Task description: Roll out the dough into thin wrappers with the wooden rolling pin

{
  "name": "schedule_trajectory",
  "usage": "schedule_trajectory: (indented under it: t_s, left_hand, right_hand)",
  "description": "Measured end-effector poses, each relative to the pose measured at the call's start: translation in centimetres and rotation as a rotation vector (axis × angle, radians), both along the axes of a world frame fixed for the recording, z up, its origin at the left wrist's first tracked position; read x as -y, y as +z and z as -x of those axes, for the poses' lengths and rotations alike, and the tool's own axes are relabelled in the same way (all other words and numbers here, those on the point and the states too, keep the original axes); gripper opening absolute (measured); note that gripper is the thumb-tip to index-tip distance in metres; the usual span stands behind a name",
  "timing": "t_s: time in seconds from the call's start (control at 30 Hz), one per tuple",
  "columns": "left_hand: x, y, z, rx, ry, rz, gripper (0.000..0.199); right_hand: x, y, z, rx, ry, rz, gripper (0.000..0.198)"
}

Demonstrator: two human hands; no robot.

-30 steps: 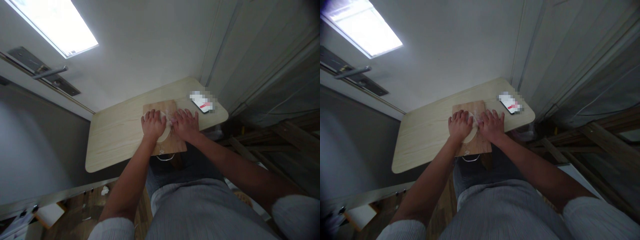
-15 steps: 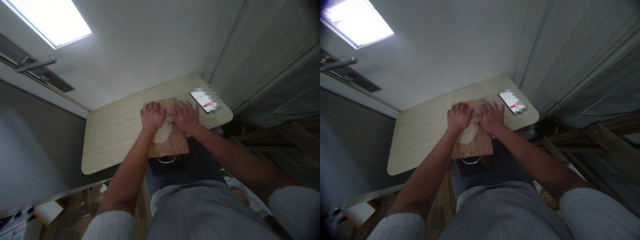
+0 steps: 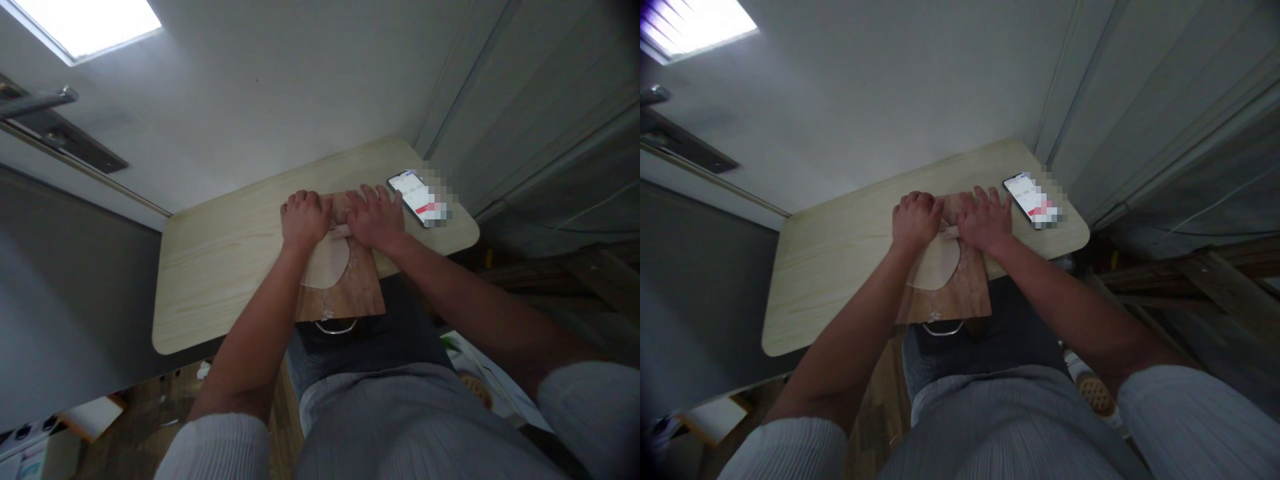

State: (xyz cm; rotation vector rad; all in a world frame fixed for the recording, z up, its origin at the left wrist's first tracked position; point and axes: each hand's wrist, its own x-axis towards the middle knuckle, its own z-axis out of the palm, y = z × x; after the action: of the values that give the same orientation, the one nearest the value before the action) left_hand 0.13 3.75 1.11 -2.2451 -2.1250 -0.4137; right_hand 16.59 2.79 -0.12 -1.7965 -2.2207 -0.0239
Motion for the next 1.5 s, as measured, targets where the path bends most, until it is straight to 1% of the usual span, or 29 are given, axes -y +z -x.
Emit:
schedule_trajectory:
  t_s: [0.07,0.23,0.43,0.57,0.73,0.9,1.1,1.3,1.5]
  left_hand:
    - [-0.3,0.1,0.0,-0.001,-0.002,0.006,0.052]
    - [-0.9,0.0,0.0,-0.015,0.019,-0.061,0.051]
    - [-1.4,-0.1,0.0,-0.007,0.043,-0.07,0.054]
    - [-1.2,0.0,0.0,-0.019,0.037,-0.082,0.055]
    - [-0.2,0.3,-0.2,-0.038,0.042,-0.07,0.053]
    - [1.0,0.2,-0.4,-0.046,0.046,-0.07,0.049]
    - [3.3,0.1,-0.6,-0.06,0.041,-0.084,0.048]
    - [6.2,0.0,-1.1,-0.099,0.05,-0.093,0.045]
    - [9.6,-0.5,-1.5,-0.122,0.05,-0.13,0.045]
  right_hand:
    - [-0.5,-0.1,0.0,0.001,0.0,-0.002,0.052]
    - [-1.0,-0.1,0.0,-0.008,0.008,0.0,0.053]
    - [-1.4,-0.1,0.0,0.018,0.004,0.017,0.053]
    - [-1.4,-0.3,0.0,-0.008,0.008,0.03,0.053]
    - [-0.4,-0.1,0.0,-0.047,0.0,0.017,0.052]
    - [1.1,0.0,0.0,-0.052,0.002,-0.009,0.052]
    - [3.2,-0.3,-0.3,-0.074,0.002,-0.02,0.05]
    - [6.0,-0.8,-0.7,-0.103,0.019,-0.059,0.05]
    - [9.0,-1.9,-1.5,-0.128,0.057,-0.102,0.048]
